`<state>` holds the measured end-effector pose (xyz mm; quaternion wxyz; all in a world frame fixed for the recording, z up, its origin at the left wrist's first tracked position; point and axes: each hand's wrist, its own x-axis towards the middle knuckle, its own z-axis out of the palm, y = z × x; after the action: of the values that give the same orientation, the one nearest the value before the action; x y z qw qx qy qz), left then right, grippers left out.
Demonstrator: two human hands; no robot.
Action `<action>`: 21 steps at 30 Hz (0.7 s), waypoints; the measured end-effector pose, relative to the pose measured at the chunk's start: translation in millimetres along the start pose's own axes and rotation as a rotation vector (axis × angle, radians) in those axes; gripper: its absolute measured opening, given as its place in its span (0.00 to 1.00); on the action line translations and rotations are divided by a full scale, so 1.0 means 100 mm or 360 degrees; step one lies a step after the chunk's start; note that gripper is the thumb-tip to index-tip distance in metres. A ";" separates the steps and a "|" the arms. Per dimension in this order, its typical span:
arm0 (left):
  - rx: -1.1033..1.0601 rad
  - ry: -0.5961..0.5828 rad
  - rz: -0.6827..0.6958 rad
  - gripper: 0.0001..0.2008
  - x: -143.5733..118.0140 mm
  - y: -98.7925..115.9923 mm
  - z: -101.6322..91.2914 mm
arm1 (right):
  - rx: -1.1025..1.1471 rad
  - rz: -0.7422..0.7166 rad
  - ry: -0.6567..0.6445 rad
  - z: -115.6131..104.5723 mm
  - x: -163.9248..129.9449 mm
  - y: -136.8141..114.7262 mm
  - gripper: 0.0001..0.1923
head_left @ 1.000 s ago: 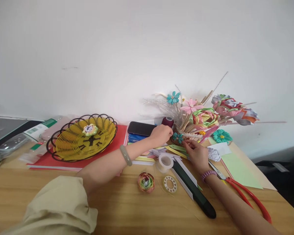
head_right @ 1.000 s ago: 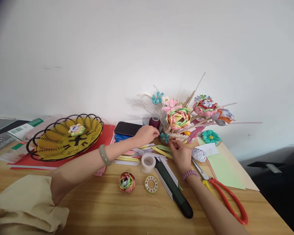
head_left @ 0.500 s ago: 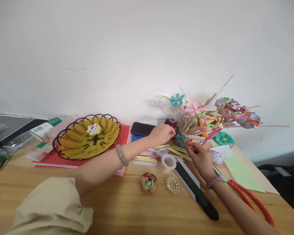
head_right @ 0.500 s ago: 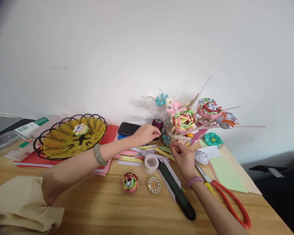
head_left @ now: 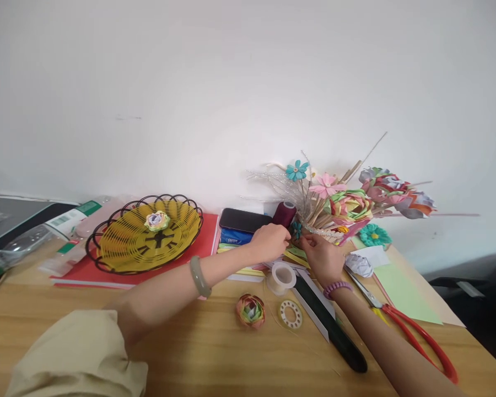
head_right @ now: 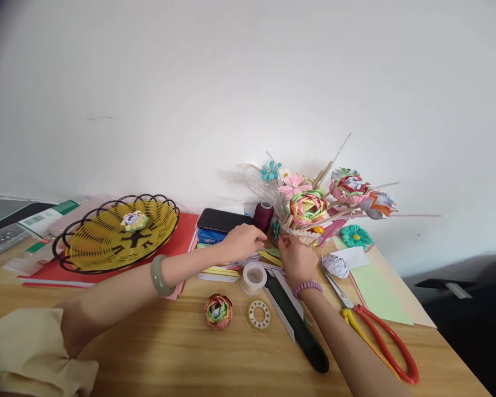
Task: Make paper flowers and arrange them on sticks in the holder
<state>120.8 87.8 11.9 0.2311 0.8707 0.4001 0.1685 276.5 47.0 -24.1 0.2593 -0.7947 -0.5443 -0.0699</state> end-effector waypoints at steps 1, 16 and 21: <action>-0.0001 -0.0010 0.0003 0.13 0.00 -0.02 -0.01 | -0.0022 0.0019 -0.0006 0.01 0.00 0.00 0.15; -0.0405 -0.0052 0.0046 0.13 -0.24 0.03 -0.23 | 0.0156 -0.0117 0.0069 -0.14 -0.08 -0.03 0.21; -0.1226 -0.0111 -0.0183 0.23 -0.69 0.24 -0.30 | 0.0258 -0.0483 0.0264 -0.59 -0.54 -0.01 0.22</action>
<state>78.5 28.9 42.0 0.5637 0.7015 0.3475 0.2634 264.4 -26.5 5.2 0.3528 -0.6716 -0.6385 -0.1293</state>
